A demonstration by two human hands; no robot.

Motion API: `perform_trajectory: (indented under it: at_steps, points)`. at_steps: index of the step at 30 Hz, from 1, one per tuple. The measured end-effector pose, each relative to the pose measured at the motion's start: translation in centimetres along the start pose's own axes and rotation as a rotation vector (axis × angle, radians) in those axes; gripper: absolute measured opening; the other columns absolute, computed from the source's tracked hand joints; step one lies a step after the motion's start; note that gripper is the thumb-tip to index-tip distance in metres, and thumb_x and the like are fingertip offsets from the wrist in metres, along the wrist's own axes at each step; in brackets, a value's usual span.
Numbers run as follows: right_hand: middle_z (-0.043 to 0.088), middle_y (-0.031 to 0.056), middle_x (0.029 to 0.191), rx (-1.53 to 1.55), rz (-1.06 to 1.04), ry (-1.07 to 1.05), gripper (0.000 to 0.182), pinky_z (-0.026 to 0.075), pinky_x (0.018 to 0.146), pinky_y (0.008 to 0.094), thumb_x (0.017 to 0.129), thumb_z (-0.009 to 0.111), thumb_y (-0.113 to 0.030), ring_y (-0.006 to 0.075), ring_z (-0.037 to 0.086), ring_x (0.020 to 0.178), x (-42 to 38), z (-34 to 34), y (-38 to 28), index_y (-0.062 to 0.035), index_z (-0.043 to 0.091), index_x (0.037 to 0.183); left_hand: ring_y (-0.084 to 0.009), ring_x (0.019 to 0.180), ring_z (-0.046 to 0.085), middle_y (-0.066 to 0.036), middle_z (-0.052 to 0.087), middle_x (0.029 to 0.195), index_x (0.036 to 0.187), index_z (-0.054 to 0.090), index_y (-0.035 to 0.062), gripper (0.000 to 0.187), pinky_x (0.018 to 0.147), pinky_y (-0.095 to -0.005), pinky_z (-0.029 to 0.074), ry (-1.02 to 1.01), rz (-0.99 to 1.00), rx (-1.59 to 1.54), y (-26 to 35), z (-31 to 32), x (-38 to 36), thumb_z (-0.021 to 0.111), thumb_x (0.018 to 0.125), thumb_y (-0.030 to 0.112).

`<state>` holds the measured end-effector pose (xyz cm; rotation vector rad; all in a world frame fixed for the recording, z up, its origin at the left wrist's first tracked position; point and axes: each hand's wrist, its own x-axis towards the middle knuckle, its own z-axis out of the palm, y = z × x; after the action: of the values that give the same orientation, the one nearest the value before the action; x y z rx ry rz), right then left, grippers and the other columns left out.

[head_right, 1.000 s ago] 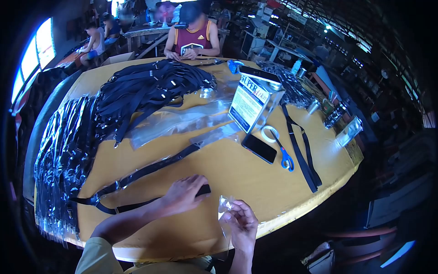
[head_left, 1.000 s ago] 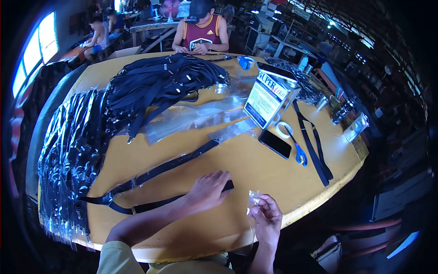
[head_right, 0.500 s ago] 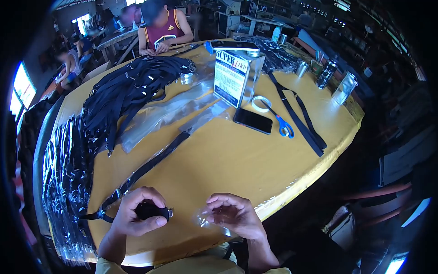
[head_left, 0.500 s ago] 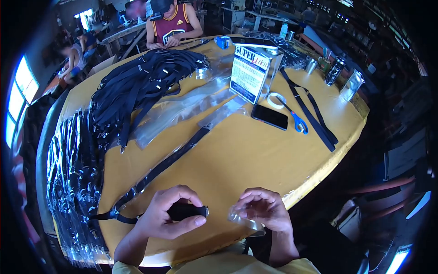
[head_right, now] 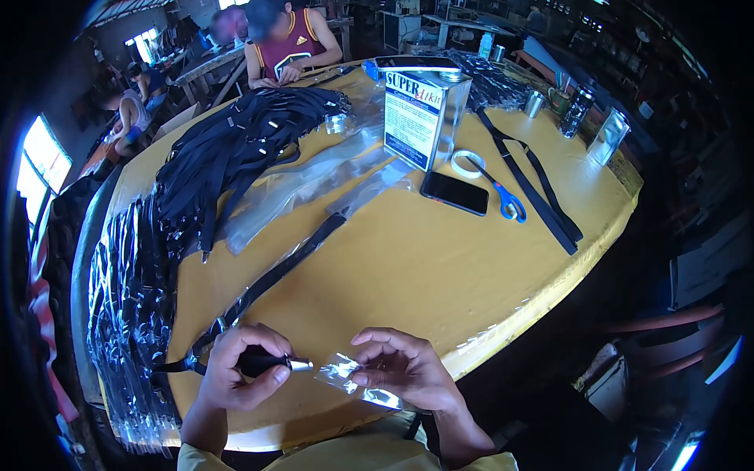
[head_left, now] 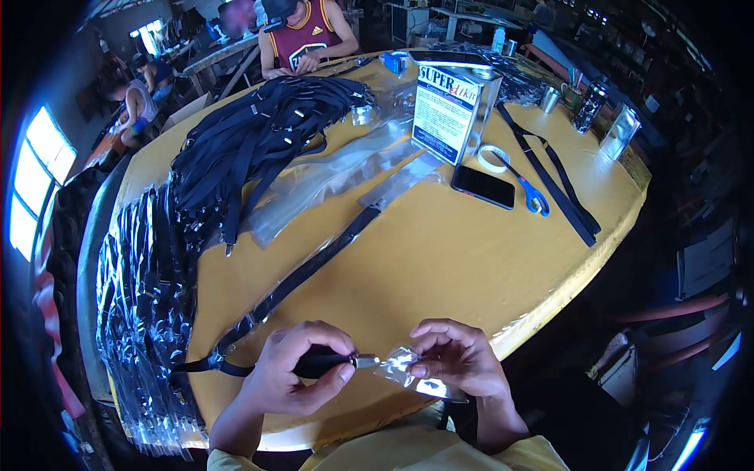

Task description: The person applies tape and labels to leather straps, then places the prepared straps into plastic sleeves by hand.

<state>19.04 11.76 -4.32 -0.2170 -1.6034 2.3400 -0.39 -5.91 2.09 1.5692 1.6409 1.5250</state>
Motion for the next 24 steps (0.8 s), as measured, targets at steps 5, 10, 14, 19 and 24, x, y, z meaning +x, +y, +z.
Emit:
perform_trajectory:
  at_steps: [5, 10, 14, 19, 24]
  points:
    - [0.071, 0.0063, 0.101, -0.204, -0.052, 0.039, 0.049, 0.054, 0.078, 0.0283, 0.086, 0.076, 0.003, 0.0116, 0.066, 0.090, -0.1, 0.7, -0.3, -0.0027, 0.057, 0.132, -0.0130, 0.062, 0.058, -0.006, 0.062, 0.097, 0.101, 0.075, 0.0097, 0.023, 0.055, -0.0265, 0.043, 0.100, 0.106, 0.373, -0.6, -0.3, 0.2, 0.074, 0.082, -0.002]
    - [0.071, 0.0069, 0.098, -0.335, -0.059, -0.006, 0.053, 0.055, 0.077, 0.0280, 0.084, 0.078, 0.003, 0.0129, 0.068, 0.090, 0.2, 1.6, -1.3, -0.0022, 0.057, 0.132, -0.0109, 0.062, 0.039, -0.006, 0.054, 0.107, 0.098, 0.081, 0.0154, 0.028, 0.057, -0.0272, 0.033, 0.043, -0.063, 0.528, 0.6, -0.2, 0.3, 0.086, 0.071, 0.021]
    - [0.071, 0.0087, 0.097, -0.435, -0.057, -0.029, 0.054, 0.055, 0.078, 0.0287, 0.082, 0.078, 0.006, 0.0144, 0.069, 0.091, 0.7, 2.2, -1.8, -0.0016, 0.057, 0.131, -0.0127, 0.066, 0.055, -0.005, 0.058, 0.108, 0.094, 0.080, 0.0157, 0.026, 0.056, -0.0271, 0.043, -0.022, -0.021, 0.504, 1.4, 0.3, 0.9, 0.087, 0.071, 0.026]
    - [0.071, 0.0074, 0.098, -0.382, -0.085, -0.012, 0.053, 0.055, 0.079, 0.0282, 0.083, 0.078, 0.002, 0.0134, 0.068, 0.089, 0.8, 1.8, -0.9, -0.0019, 0.057, 0.131, -0.0140, 0.067, 0.057, -0.005, 0.059, 0.108, 0.084, 0.079, 0.0148, 0.010, 0.057, -0.0283, 0.044, -0.005, -0.017, 0.458, -0.2, 0.9, -0.1, 0.084, 0.077, 0.020]
    - [0.071, 0.0064, 0.101, -0.295, -0.073, 0.030, 0.052, 0.055, 0.076, 0.0270, 0.084, 0.080, -0.002, 0.0118, 0.067, 0.086, 0.9, 1.8, -0.4, -0.0035, 0.058, 0.131, -0.0112, 0.079, 0.051, -0.005, 0.055, 0.110, 0.080, 0.078, 0.0112, 0.014, 0.062, -0.0261, 0.038, -0.016, -0.064, 0.408, -0.6, 0.8, -0.6, 0.088, 0.075, 0.020]
